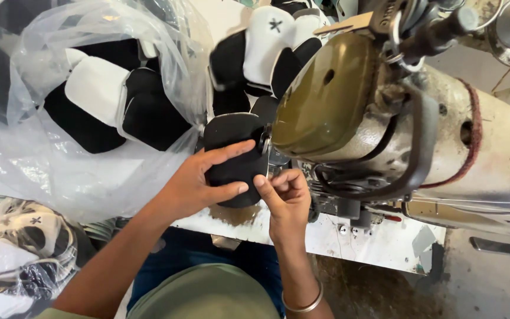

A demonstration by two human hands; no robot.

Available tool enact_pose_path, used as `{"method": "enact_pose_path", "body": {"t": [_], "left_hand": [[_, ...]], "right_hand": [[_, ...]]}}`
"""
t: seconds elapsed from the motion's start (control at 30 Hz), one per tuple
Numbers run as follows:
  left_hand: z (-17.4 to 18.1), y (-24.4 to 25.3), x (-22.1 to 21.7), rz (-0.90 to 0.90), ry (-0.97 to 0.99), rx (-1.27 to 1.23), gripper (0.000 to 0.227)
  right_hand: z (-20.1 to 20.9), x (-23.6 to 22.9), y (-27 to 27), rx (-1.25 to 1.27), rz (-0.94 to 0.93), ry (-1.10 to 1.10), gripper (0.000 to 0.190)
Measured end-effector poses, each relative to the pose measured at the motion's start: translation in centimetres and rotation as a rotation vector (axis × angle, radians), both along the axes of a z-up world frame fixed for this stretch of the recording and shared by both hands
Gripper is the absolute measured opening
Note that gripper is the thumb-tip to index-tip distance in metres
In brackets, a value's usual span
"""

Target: The person operates a sewing machine to stitch black fabric onto white slipper soles. They repeatedly pick up a slipper, align the fabric under the needle, and sew the edge. The person also handles a plastic bag containing more slipper soles and gestures towards a pile of black fabric on the floor.

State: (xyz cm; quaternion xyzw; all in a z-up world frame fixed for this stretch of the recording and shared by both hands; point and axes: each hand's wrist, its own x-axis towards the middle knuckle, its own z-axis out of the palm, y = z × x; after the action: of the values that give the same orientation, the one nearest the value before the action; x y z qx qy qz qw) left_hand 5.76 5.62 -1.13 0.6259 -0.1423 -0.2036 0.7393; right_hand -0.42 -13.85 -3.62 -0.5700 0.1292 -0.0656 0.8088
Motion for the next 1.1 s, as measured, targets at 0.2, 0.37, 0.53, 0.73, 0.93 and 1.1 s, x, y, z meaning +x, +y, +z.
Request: {"method": "enact_pose_path", "body": {"t": [0.2, 0.37, 0.53, 0.73, 0.93, 1.1], "left_hand": [[-0.7, 0.4, 0.8, -0.035, -0.103, -0.011, 0.066], [0.6, 0.8, 3.3, -0.078, -0.147, 0.046, 0.068], [1.7, 0.8, 5.7, -0.160, -0.119, 0.047, 0.068], [3.3, 0.3, 7.7, -0.175, -0.055, 0.109, 0.071], [0.8, -0.7, 5.6, 0.074, -0.109, 0.027, 0.069], [-2.6, -3.6, -1.9, 0.465, 0.016, 0.028, 0.061]], "right_hand": [[-0.4, -1.1, 0.4, -0.031, -0.068, -0.016, 0.027], [0.5, -0.6, 0.9, -0.018, -0.044, 0.003, 0.025], [1.4, 0.7, 1.3, 0.005, -0.071, 0.043, 0.025], [1.2, 2.0, 1.3, -0.072, -0.134, 0.052, 0.030], [2.2, 2.7, 2.1, -0.131, -0.210, 0.051, 0.029], [1.7, 1.9, 1.5, -0.049, -0.137, 0.066, 0.031]]}}
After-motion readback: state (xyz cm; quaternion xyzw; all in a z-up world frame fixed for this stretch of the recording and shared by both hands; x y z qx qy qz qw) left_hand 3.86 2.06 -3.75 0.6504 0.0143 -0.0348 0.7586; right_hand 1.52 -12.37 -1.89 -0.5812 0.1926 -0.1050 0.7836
